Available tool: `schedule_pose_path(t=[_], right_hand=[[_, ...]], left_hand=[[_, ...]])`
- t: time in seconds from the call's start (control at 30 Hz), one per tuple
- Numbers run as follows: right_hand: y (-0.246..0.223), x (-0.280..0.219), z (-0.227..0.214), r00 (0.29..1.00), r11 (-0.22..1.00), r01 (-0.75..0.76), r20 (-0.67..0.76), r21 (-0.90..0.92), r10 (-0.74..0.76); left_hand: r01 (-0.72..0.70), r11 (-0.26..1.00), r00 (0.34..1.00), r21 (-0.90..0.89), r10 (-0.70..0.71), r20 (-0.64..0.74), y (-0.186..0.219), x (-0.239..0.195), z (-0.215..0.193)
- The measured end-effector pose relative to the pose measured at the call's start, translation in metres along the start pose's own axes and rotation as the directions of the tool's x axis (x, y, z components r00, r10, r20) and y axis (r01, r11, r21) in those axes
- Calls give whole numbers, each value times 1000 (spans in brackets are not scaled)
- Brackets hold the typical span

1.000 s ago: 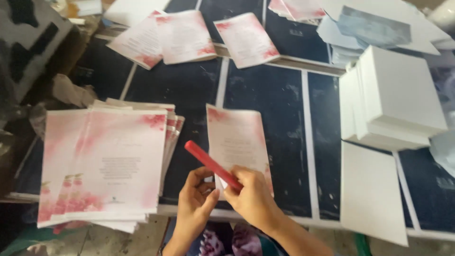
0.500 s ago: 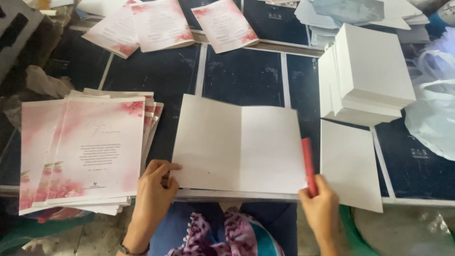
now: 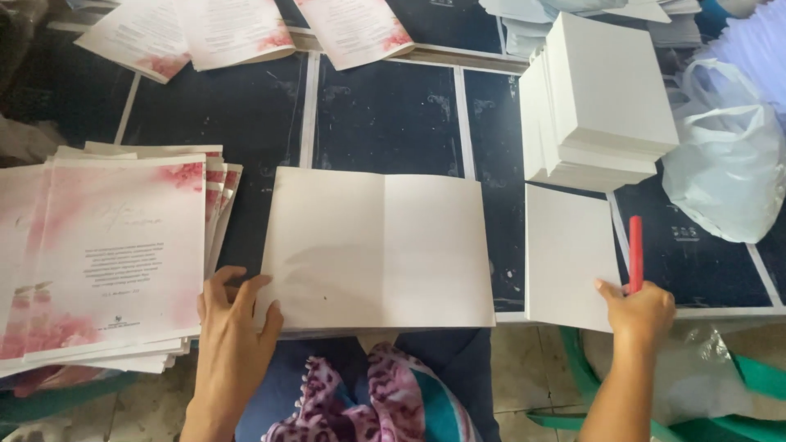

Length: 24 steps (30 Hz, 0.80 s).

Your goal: Folding printed invitation cards and inserting them into white folders using a manual creasing tool.

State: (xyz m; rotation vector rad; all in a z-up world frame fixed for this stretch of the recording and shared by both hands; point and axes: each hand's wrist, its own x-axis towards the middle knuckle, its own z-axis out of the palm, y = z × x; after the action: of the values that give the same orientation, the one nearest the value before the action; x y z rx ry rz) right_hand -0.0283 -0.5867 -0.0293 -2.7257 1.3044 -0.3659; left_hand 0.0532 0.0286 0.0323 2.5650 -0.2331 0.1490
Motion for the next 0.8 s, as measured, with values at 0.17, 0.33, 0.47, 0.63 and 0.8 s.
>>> schedule_pose_path(t=[0.17,0.33,0.47,0.63,0.8], right_hand=[[37,17,-2,995,951,-91,-73,-295,73],[61,-17,-35,985,764,-130,168,631,29],[5,-66,-52,945,828,29,255,560,-206],[-161,-129,-93,921,530,89,133,844,-365],[-188,-127,-92,890,678,172,183,715,-418]], left_hand=[[-55,991,992,-123,39,-124,12,3,0],[-167,941,984,-296,137,-118,35,15,8],[-68,796,974,-601,183,133,79,28,19],[-61,833,942,-550,231,245,99,37,41],[-192,926,961,-325,244,128,86,34,73]])
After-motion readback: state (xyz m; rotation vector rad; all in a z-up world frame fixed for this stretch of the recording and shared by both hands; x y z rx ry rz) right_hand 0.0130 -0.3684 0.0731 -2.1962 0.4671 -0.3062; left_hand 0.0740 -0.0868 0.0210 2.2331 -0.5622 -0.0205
